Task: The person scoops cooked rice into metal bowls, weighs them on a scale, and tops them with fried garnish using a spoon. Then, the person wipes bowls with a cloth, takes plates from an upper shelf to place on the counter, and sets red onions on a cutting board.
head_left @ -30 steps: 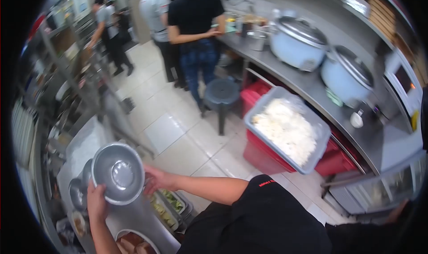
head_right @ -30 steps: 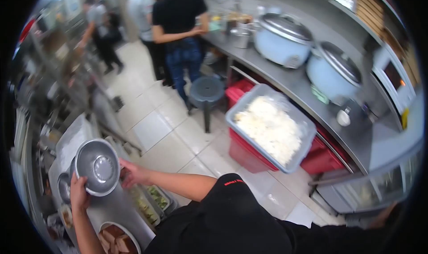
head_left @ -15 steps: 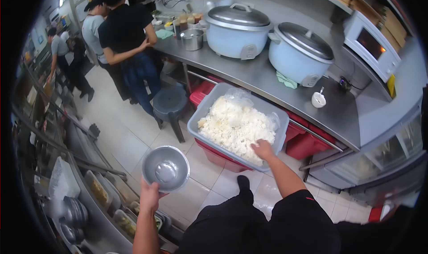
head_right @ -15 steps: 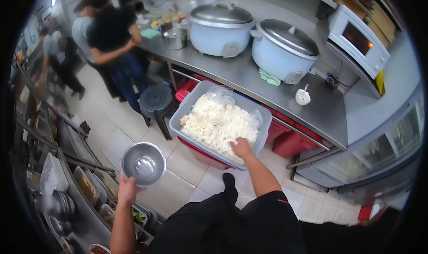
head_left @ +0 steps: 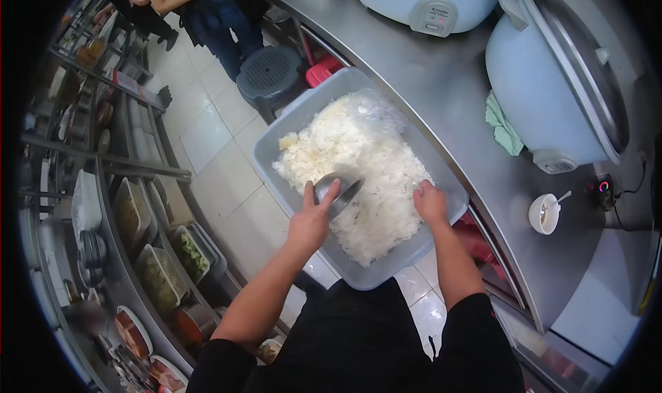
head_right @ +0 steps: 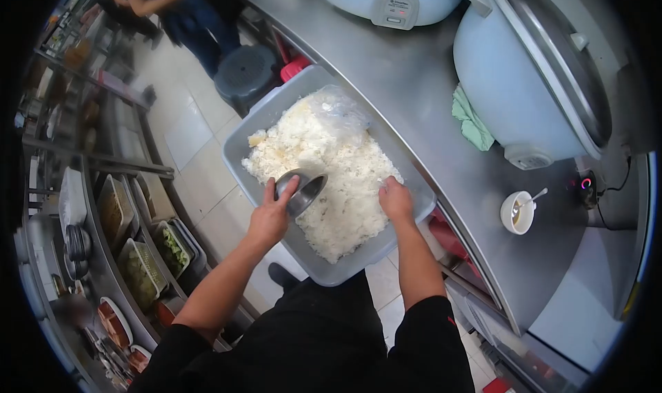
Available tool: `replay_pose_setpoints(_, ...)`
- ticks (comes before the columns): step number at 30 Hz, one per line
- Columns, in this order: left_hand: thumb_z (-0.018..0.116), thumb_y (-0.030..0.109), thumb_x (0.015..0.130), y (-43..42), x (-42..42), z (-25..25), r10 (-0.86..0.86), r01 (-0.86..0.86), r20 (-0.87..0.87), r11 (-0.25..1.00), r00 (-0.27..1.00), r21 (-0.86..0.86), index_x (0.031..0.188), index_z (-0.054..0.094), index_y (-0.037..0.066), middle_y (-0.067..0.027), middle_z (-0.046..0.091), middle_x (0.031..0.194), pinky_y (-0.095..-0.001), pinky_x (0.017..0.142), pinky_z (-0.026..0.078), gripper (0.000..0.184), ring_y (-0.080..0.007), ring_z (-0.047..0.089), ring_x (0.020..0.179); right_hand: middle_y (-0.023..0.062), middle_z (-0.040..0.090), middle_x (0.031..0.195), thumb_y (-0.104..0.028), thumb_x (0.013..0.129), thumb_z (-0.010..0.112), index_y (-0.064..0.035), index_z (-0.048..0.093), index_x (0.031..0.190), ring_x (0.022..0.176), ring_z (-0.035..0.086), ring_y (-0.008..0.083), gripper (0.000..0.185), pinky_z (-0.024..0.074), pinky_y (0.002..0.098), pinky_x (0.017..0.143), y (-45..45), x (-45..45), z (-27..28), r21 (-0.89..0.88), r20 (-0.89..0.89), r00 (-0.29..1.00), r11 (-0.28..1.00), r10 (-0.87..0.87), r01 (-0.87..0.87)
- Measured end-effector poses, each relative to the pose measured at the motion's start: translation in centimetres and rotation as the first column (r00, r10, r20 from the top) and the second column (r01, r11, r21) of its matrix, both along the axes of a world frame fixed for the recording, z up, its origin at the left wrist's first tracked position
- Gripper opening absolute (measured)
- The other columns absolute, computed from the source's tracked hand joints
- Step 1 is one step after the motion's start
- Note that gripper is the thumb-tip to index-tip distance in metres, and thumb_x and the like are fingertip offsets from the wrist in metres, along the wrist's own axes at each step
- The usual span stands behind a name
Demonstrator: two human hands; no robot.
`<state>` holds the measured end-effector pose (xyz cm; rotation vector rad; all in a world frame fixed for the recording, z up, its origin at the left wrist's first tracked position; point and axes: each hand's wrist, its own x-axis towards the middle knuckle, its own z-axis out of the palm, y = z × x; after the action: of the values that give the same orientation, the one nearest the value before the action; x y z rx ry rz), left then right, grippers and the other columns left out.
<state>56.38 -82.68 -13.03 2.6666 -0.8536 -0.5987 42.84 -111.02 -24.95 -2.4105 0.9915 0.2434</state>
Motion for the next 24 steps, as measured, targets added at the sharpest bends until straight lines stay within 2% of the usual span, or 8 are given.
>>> replay_pose_setpoints(3, 0.049, -0.004, 0.078, -2.4, -1.9, -2.5, 0.047, -0.046, -0.009, 0.997, 0.999, 0.059, 0.149, 0.024, 0.038, -0.0342, 0.011, 0.151, -0.0463, 0.064, 0.055, 0.086, -0.0458, 0.066, 0.078, 0.0241, 0.066, 0.094, -0.019, 0.084, 0.064, -0.0053, 0.056, 0.107, 0.087, 0.063, 0.0445, 0.028, 0.0493, 0.0504, 0.077, 0.2, -0.5, 2.3, 0.026, 0.251, 0.913, 0.945, -0.322, 0.326)
replay_pose_setpoints(6, 0.048, -0.005, 0.079, -4.4, -5.2, -5.1, 0.174, -0.174, -0.087, 0.985, 0.981, 0.014, 0.15, 0.021, 0.036, -0.0368, 0.002, 0.151, -0.0475, 0.066, 0.055, 0.086, -0.049, 0.064, 0.079, 0.0232, 0.066, 0.093, -0.012, 0.083, 0.063, -0.0053, 0.056, 0.105, 0.085, 0.063, 0.0449, 0.024, 0.0494, 0.051, 0.076, 0.2, -1.8, 3.6, 0.009, 0.311, 0.886, 0.933, -0.344, 0.359)
replay_pose_setpoints(10, 0.05, -0.001, 0.081, -7.6, -6.5, -5.9, 0.399, -0.421, -0.282, 0.907, 0.873, -0.021, 0.152, 0.003, 0.03, -0.0444, -0.005, 0.145, -0.0511, 0.08, 0.052, 0.091, -0.0546, 0.061, 0.086, 0.0246, 0.059, 0.118, -0.007, 0.085, 0.06, -0.0003, 0.05, 0.12, 0.11, 0.055, 0.0437, 0.037, 0.0438, 0.0501, 0.093, -1.0, -2.8, -1.0, -0.143, 0.183, 0.9, 0.916, 0.396, -0.374)
replay_pose_setpoints(11, 0.05, 0.0, 0.081, -8.2, -6.4, -6.1, 0.422, -0.45, -0.288, 0.892, 0.86, -0.035, 0.152, 0.002, 0.03, -0.0452, -0.004, 0.144, -0.0509, 0.081, 0.052, 0.091, -0.0553, 0.061, 0.085, 0.0246, 0.049, 0.133, -0.011, 0.09, 0.055, 0.0001, 0.051, 0.118, 0.122, 0.048, 0.0392, 0.031, 0.0386, 0.046, 0.102, -0.9, -1.5, 1.2, 0.007, -0.047, 0.946, 0.947, 0.32, -0.32)
replay_pose_setpoints(14, 0.052, 0.003, 0.081, -9.0, -6.2, -7.0, 0.468, -0.512, -0.309, 0.856, 0.828, -0.074, 0.152, -0.001, 0.028, -0.0467, -0.002, 0.142, -0.0503, 0.083, 0.051, 0.093, -0.0572, 0.06, 0.084, 0.0253, 0.051, 0.132, -0.02, 0.093, 0.051, 0.0024, 0.05, 0.125, 0.123, 0.047, 0.0418, 0.04, 0.0389, 0.0461, 0.102, -1.9, 0.0, -3.0, 0.1, 0.143, 0.989, 0.994, 0.021, -0.036)
replay_pose_setpoints(17, 0.053, 0.004, 0.081, -9.6, -6.0, -8.1, 0.508, -0.578, -0.383, 0.811, 0.772, -0.092, 0.152, -0.003, 0.029, -0.0455, 0.004, 0.141, -0.049, 0.082, 0.052, 0.094, -0.056, 0.06, 0.08, 0.0276, 0.053, 0.13, -0.033, 0.096, 0.045, 0.0043, 0.049, 0.13, 0.123, 0.048, 0.0427, 0.05, 0.0393, 0.0452, 0.102, -2.4, 2.4, -1.8, 0.286, -0.073, 0.992, 0.951, -0.104, 0.121)
replay_pose_setpoints(22, 0.051, 0.003, 0.081, -11.2, -4.9, -5.6, 0.532, -0.778, -0.747, 0.628, 0.398, 0.032, 0.152, -0.007, 0.03, -0.0408, 0.014, 0.139, -0.0418, 0.063, 0.059, 0.095, -0.0434, 0.065, 0.068, 0.0291, 0.057, 0.124, -0.041, 0.097, 0.042, 0.0048, 0.054, 0.126, 0.118, 0.053, 0.0418, 0.056, 0.0407, 0.0433, 0.101, -1.0, 3.3, -4.4, 0.47, -0.071, 0.993, 0.874, -0.099, 0.121)
replay_pose_setpoints(24, 0.049, 0.003, 0.082, -10.6, -4.8, -6.0, 0.493, -0.753, -0.763, 0.658, 0.419, 0.012, 0.152, -0.006, 0.029, -0.0393, 0.019, 0.137, -0.0388, 0.054, 0.059, 0.093, -0.0372, 0.065, 0.061, 0.0282, 0.058, 0.124, -0.042, 0.097, 0.042, 0.0048, 0.055, 0.125, 0.118, 0.055, 0.0403, 0.056, 0.0411, 0.0422, 0.1, 1.1, 3.8, -4.6, 0.561, -0.106, 0.991, 0.818, -0.076, 0.123)
